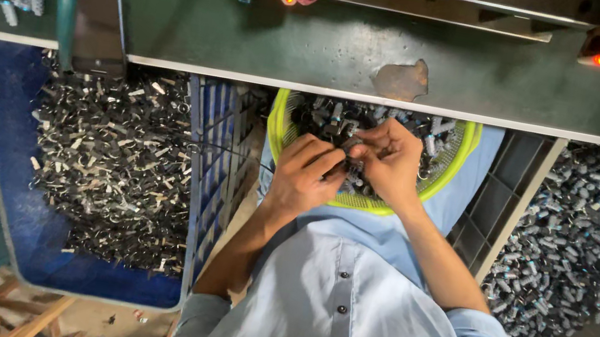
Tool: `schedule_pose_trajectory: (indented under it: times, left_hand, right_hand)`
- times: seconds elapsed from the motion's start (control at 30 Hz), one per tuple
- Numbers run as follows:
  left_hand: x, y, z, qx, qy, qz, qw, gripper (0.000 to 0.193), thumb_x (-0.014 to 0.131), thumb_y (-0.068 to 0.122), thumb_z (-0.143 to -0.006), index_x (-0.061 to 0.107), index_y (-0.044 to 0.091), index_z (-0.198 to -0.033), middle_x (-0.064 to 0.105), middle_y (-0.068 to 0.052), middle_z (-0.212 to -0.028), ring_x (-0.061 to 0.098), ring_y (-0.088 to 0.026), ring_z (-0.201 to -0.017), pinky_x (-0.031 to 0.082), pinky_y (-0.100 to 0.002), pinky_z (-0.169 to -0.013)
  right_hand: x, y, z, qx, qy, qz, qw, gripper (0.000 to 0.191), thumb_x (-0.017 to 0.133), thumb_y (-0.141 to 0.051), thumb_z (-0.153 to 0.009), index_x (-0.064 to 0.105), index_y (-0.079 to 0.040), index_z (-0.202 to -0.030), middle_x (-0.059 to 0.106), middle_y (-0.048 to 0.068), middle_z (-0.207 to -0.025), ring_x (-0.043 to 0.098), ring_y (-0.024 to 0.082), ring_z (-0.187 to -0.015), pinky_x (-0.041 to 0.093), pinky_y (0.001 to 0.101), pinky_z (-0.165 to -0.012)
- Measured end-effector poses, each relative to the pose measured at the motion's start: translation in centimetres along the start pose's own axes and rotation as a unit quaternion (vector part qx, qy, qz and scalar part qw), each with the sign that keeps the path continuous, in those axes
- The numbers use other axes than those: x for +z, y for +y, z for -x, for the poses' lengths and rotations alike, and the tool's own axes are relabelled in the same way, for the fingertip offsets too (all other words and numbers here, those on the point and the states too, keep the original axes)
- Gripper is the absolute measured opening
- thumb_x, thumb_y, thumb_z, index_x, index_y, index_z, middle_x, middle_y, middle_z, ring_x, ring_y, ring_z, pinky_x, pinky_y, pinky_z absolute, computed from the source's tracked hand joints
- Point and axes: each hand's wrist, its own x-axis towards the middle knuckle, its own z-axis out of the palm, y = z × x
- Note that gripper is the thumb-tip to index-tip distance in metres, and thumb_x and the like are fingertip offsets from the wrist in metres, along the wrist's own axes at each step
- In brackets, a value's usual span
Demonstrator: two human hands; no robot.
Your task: The person repeatedly picks small cylindrical components and metal rings from a green basket, inserts them into a machine, and collects the assembled keychains. The process is continuous and repetitive, with the person handling components one at a time.
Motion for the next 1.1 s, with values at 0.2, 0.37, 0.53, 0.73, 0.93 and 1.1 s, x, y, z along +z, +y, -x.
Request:
schedule_pose_trajectory:
  times: [0.2,0.37,0.53,0.73,0.93,1.1]
  left_hand:
    - [-0.4,1.5,0.8,-0.026,-0.100,-0.057,0.993,0.028,0.072,-0.002,-0.082,0.067,-0.002,-0.110,0.062,-0.010,-0.099,0.060,-0.028,-0.093,0.054,-0.038,-0.083]
    - [-0.5,0.8,0.7,-0.034,-0.178,-0.060,0.982,0.030,0.073,0.000,-0.086,0.069,0.000,-0.115,0.058,-0.009,-0.092,0.059,-0.026,-0.091,0.053,-0.037,-0.080]
    - [0.2,-0.7,0.9,-0.031,-0.129,-0.004,0.991,0.059,0.072,-0.002,-0.082,0.061,-0.002,-0.140,0.061,-0.010,-0.089,0.060,-0.029,-0.086,0.054,-0.039,-0.081]
    - [-0.6,-0.3,2.3,-0.263,-0.011,0.156,0.952,0.046,0.074,0.001,-0.087,0.064,0.003,-0.131,0.073,-0.009,-0.095,0.067,-0.025,-0.082,0.055,-0.034,-0.074]
    - [-3.3,1.1,0.7,-0.090,0.006,0.010,0.996,0.038,0.073,0.003,-0.079,0.066,0.003,-0.116,0.067,-0.014,-0.113,0.063,-0.034,-0.106,0.050,-0.046,-0.095]
    - [-1.6,1.7,-0.8,-0.095,-0.085,-0.001,0.992,0.026,0.074,0.007,-0.082,0.068,0.003,-0.107,0.065,-0.011,-0.115,0.062,-0.034,-0.111,0.053,-0.045,-0.097]
  right_hand:
    - [-0.7,1.2,0.6,0.047,0.019,-0.064,0.997,0.021,0.071,0.013,-0.090,0.056,0.002,-0.099,0.073,0.012,-0.093,0.068,0.011,-0.078,0.060,0.0269,-0.070]
    - [-1.4,1.0,1.2,0.064,-0.052,-0.172,0.982,0.018,0.069,0.008,-0.095,0.052,-0.001,-0.093,0.076,0.015,-0.094,0.073,0.018,-0.081,0.061,0.0308,-0.074]
    - [-1.4,-0.3,2.4,0.032,-0.009,-0.001,0.999,0.019,0.073,0.001,-0.095,0.057,0.001,-0.105,0.074,0.011,-0.093,0.073,0.017,-0.081,0.060,0.0302,-0.075]
    - [-0.4,-1.8,4.4,-0.235,0.015,0.365,0.901,0.040,0.088,-0.016,-0.071,0.065,-0.002,-0.102,0.066,0.015,-0.097,0.066,0.032,-0.085,0.053,0.0390,-0.074]
    - [0.2,-2.1,4.2,-0.228,-0.005,0.414,0.881,0.026,0.079,0.001,-0.079,0.066,-0.004,-0.101,0.066,0.014,-0.104,0.065,0.035,-0.089,0.053,0.0426,-0.074]
    - [0.4,-1.5,3.2,-0.253,-0.009,0.325,0.911,0.028,0.066,0.017,-0.079,0.065,-0.005,-0.097,0.066,0.016,-0.104,0.069,0.028,-0.093,0.057,0.0342,-0.077]
